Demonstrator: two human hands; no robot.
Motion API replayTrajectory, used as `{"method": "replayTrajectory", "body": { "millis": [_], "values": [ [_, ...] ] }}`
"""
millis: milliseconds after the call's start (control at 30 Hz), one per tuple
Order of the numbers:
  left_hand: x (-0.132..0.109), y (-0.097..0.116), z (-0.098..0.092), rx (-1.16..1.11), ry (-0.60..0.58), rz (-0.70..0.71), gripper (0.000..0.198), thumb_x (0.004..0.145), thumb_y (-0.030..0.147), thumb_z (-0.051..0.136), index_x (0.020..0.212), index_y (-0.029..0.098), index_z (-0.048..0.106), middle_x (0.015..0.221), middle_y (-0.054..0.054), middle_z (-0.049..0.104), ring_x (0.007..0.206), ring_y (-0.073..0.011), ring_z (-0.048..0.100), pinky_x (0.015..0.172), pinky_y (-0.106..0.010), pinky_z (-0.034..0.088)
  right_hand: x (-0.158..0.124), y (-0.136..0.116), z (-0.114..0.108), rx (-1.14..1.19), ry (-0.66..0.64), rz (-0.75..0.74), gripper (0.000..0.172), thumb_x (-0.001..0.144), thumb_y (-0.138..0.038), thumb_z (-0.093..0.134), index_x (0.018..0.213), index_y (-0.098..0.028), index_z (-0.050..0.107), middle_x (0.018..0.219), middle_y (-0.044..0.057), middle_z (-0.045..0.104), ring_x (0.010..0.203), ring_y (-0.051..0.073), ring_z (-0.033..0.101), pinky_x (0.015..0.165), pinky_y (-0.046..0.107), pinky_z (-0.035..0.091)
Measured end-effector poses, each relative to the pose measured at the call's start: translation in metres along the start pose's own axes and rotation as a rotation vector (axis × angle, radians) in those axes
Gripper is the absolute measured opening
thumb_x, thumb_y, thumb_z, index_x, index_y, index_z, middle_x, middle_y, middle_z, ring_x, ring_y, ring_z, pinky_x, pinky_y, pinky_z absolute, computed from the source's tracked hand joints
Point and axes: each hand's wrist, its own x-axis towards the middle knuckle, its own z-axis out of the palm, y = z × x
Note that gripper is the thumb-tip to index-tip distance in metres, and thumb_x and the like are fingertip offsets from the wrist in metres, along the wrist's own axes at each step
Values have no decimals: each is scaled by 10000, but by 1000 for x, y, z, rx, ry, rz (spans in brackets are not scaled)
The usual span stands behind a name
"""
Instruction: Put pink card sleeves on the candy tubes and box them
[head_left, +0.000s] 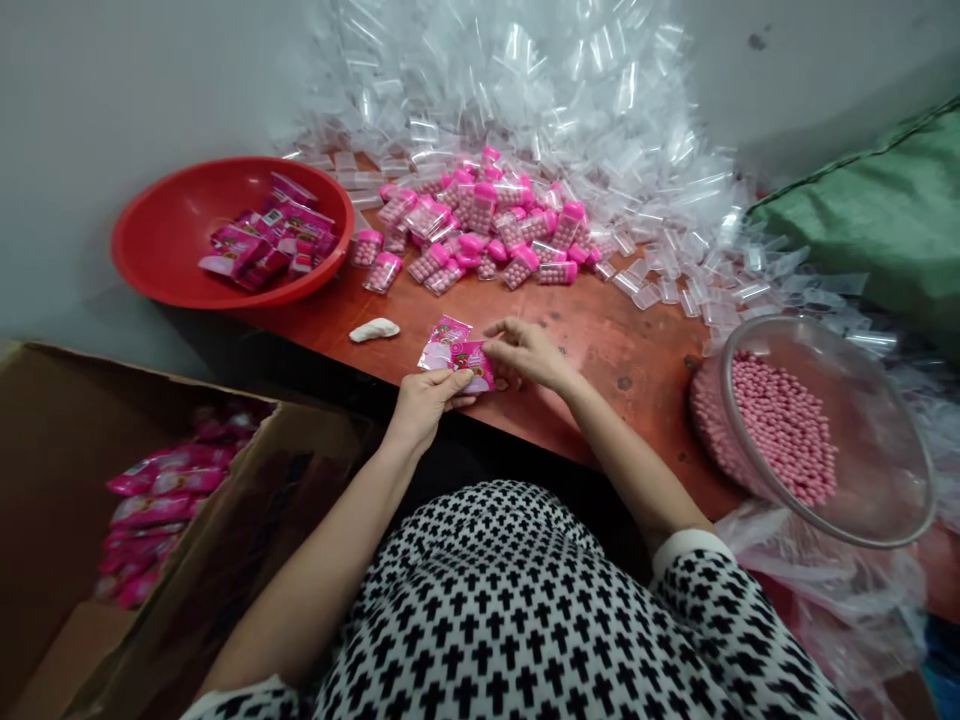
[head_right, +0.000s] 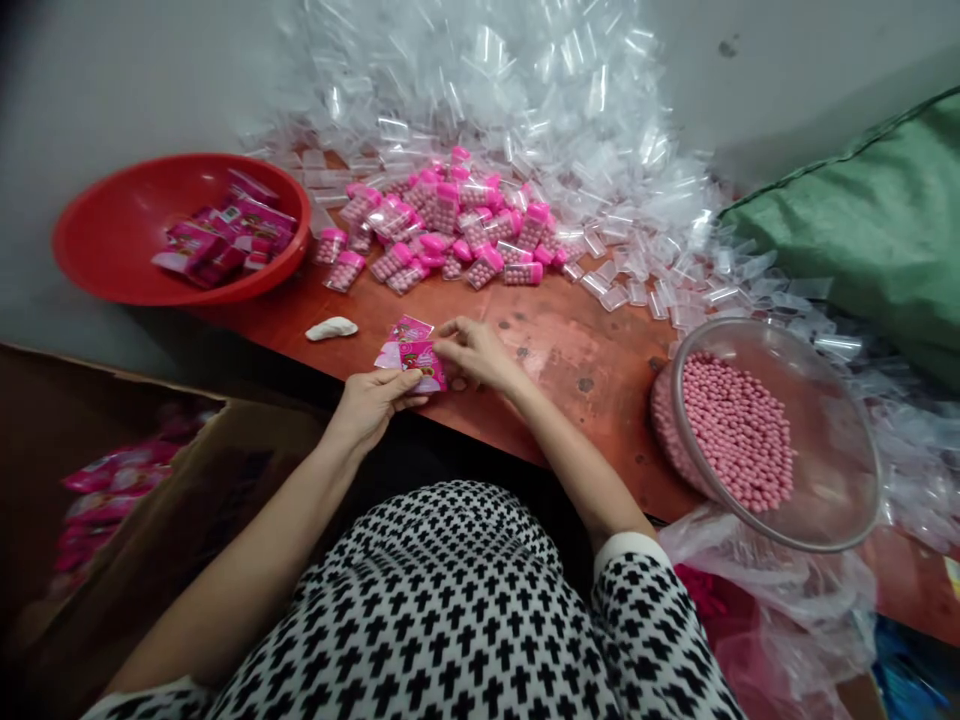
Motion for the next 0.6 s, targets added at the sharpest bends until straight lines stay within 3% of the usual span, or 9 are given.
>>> {"method": "replayTrajectory", "body": {
  "millis": [100, 200, 300, 400, 533, 600],
  "values": [
    [-2, -3, 4, -52, 54, -41, 302, 512, 286, 900, 662, 82, 735, 672, -74, 698, 567, -118, 648, 551, -188, 563, 29, -4, -28, -469, 386, 45, 270, 895, -429, 553, 961, -169, 585, 831, 74, 679, 828, 231, 659, 775, 385, 524],
    [-5, -3, 8, -125, 77, -98, 266, 521, 234, 896, 620, 79, 704, 646, -57, 683, 550, -102, 630, 532, -179, 553, 61, -9, -54, -779, 551, 207, 470, 933, -510, 472, 1158, -103, 539, 1023, 205, 665, 1044, 352, 623, 906, 548, 448],
    [-7, 1, 9, -239, 128, -153, 239, 572, 198, 874, 613, 86, 667, 630, -37, 667, 531, -94, 614, 498, -180, 537, 83, -7, -73, -907, 544, 309, 536, 936, -528, 453, 1213, -74, 516, 1062, 241, 648, 1092, 386, 602, 922, 583, 419],
    [-4, 6, 9, -369, 183, -192, 190, 659, 182, 830, 660, 103, 658, 629, -22, 663, 528, -100, 622, 490, -190, 538, 88, 3, -89, -933, 508, 325, 491, 929, -521, 450, 1178, -108, 547, 1097, 233, 642, 1103, 377, 595, 922, 564, 426],
    [2, 7, 10, -519, 214, -233, 118, 747, 187, 777, 761, 124, 679, 689, -34, 694, 613, -131, 683, 576, -213, 574, 64, 16, -105, -886, 374, 283, 385, 859, -336, 554, 1169, -107, 546, 1095, 218, 656, 1051, 354, 606, 909, 536, 448],
    [4, 5, 11, -587, 226, -246, 110, 768, 202, 766, 799, 133, 686, 720, -39, 707, 652, -142, 700, 619, -228, 585, 42, 19, -101, -785, 392, 184, 457, 804, -267, 602, 1228, -129, 504, 1052, 179, 673, 985, 322, 629, 902, 532, 460]
  ]
}}
